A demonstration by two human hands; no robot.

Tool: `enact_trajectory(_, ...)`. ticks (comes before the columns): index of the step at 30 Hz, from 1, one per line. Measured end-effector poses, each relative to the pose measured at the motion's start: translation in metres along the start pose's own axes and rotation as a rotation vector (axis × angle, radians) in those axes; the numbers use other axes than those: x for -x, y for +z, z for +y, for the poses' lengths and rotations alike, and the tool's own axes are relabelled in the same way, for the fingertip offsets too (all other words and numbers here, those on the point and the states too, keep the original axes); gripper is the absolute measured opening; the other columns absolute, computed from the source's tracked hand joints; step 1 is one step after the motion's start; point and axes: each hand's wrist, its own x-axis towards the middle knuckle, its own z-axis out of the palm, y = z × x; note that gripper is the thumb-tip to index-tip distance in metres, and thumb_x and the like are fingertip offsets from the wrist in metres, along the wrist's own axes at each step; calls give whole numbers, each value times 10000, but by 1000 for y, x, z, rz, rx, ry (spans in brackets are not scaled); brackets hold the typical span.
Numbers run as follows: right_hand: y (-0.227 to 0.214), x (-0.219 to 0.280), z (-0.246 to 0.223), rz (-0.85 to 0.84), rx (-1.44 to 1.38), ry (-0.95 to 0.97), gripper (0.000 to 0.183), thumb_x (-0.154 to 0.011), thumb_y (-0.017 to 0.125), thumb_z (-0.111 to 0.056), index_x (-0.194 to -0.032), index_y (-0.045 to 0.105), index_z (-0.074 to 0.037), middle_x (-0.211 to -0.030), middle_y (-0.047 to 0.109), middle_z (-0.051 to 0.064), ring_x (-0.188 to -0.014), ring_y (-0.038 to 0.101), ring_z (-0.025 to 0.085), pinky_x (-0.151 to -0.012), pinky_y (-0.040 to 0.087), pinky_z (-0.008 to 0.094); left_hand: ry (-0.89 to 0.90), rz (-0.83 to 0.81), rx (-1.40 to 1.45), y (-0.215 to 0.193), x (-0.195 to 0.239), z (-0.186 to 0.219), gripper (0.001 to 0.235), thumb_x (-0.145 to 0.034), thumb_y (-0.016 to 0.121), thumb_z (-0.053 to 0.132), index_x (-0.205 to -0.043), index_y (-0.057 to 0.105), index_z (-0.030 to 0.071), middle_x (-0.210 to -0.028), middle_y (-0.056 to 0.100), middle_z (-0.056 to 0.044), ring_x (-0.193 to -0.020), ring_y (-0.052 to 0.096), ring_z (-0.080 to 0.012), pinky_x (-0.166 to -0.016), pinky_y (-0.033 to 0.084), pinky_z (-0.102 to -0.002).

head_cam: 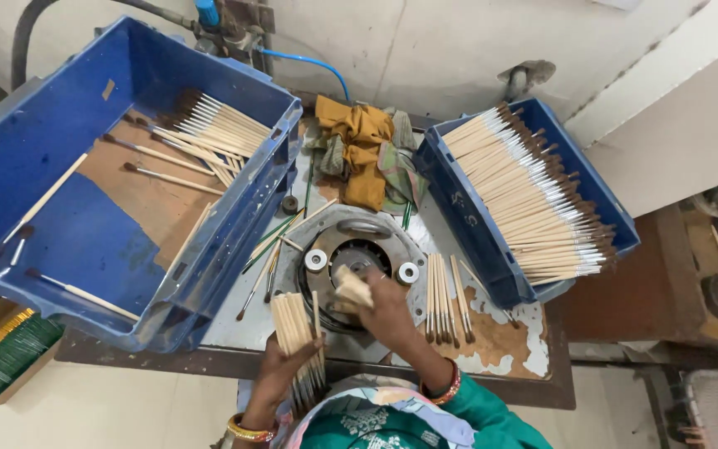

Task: The recorder is inserting wooden brush handles into a crimping machine to secure the ferrules and bristles.

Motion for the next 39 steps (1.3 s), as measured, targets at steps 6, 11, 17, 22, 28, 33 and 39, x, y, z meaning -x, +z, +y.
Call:
enact_trajectory(6,-30,-6,-10,-593,-192,-75,287,-934,800,-232,-1135,669,-75,-918,758,164,-817,772,349,-694,567,440,267,-160,-316,4,-9,2,353,-816,834,178,-1092,687,13,-919,742,-70,-800,693,-125,-676,573,-282)
enact_trajectory(11,-28,-33,15,-104,284,-182,496,-722,729,-48,-1208,640,-6,-812,687,213,-730,670,428,-650,520,522,-56,68,125,2,-22,-24,365,-817,819,234,-1073,670,21,-822,704,-63,-699,692,-175,-591,564,-319)
enact_trajectory(17,20,-28,66,-217,312,-91,327,-788,678,-14,-1108,620,-44,-789,683,217,-764,665,451,-686,499,553,30,1,216,1,-22,-30,389,-812,816,212,-1113,644,37,-879,708,-53,-764,712,-156,-624,578,-310)
enact_trajectory(22,37,-18,58,-98,272,-66,331,-835,704,-51,-1145,587,-33,-769,671,245,-725,668,460,-626,506,539,12,45,196,1,-17,-28,424,-822,815,212,-1154,625,28,-908,711,-70,-780,722,-183,-628,584,-322)
enact_trajectory(28,39,-20,53,-25,207,-160,312,-815,703,-19,-1099,574,-13,-822,666,251,-766,658,485,-640,495,539,21,67,200,9,-15,-16,483,-784,791,237,-1204,595,102,-933,722,-42,-784,729,-167,-633,600,-339)
enact_trajectory(33,23,-10,33,-53,117,-35,234,-870,694,-32,-1089,614,-26,-891,692,243,-837,678,467,-682,521,496,-33,-13,159,-6,-9,-24,416,-818,813,176,-1156,646,-1,-962,742,-94,-826,763,-205,-681,616,-358)
enact_trajectory(39,-14,-8,-33,-619,-151,-114,291,-905,782,-197,-1093,631,-35,-901,723,222,-849,711,433,-683,551,440,323,-195,-198,4,3,6,339,-868,799,120,-1150,669,-17,-976,747,-78,-866,722,-145,-737,597,-294)
